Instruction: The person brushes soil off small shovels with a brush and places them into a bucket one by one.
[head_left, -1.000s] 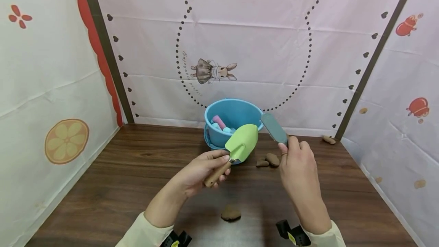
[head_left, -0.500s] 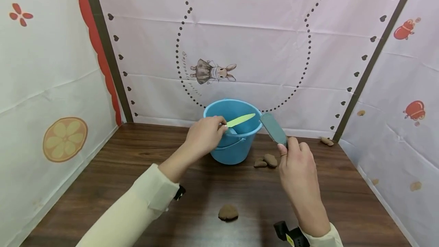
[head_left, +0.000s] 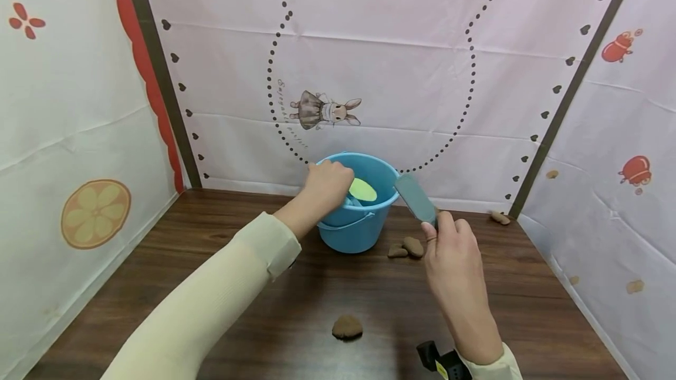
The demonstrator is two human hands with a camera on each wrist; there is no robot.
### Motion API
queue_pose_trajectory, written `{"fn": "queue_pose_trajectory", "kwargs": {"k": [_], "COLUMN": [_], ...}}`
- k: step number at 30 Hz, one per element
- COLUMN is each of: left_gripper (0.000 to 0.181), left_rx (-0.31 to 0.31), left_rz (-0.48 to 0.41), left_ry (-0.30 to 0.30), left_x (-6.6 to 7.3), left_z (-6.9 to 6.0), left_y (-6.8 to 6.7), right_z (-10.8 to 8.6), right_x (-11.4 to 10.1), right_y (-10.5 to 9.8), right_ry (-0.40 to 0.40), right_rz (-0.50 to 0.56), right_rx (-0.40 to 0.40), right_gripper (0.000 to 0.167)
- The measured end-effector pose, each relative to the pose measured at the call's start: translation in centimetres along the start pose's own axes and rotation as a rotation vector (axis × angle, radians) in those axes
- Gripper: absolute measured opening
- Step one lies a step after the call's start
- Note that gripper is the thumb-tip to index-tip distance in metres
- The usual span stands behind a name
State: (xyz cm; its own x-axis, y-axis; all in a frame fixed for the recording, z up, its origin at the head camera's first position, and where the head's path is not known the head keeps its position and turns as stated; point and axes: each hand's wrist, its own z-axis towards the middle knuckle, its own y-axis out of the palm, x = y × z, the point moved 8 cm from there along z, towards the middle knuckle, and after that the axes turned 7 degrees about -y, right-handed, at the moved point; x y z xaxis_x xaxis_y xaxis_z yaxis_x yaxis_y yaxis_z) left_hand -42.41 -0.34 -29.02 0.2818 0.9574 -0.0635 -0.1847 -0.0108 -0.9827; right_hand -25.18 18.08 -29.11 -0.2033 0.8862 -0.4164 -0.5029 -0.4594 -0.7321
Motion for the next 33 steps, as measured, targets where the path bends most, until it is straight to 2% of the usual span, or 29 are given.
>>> {"fn": "queue_pose_trajectory", "kwargs": {"k": [5, 8, 16, 19, 23, 33], "left_gripper": [0.014, 0.014, 0.018, 0.03, 0.028, 0.036], "left_rx": [-0.093, -0.109, -0.106, -0.093, -0.073, -0.038], "left_rz": [0.017, 0.005, -0.034, -0.058, -0.081, -0.075], "left_ry": [0.04, 0.041, 0.038, 0.027, 0.022, 0.016], "left_x": [0.3, 0.2, 0.0, -0.1, -0.2, -1.0], "left_z": [0.5, 0.6, 0.5, 0.2, -0.1, -0.8], "left_y": [1.0, 1.3, 1.3, 1.0, 0.5, 0.3], "right_z": [0.0, 0.0, 0.0, 0.0, 0.0, 0.0], "right_x": [0.0, -0.1, -0.1, -0.2, -0.3, -0.3], "right_y": [0.2, 0.4, 0.6, 0.6, 0.6, 0.7], "right_ry": [-0.006, -0.009, -0.007, -0.014, -0.016, -0.03], "right_rz": [-0.004, -0.006, -0.018, -0.028, -0.03, -0.035], "right_rx": [-0.013, -0.029, -0.044, -0.047, -0.053, -0.056], "right_gripper": [0.03, 0.031, 0.031, 0.03, 0.029, 0.029]}}
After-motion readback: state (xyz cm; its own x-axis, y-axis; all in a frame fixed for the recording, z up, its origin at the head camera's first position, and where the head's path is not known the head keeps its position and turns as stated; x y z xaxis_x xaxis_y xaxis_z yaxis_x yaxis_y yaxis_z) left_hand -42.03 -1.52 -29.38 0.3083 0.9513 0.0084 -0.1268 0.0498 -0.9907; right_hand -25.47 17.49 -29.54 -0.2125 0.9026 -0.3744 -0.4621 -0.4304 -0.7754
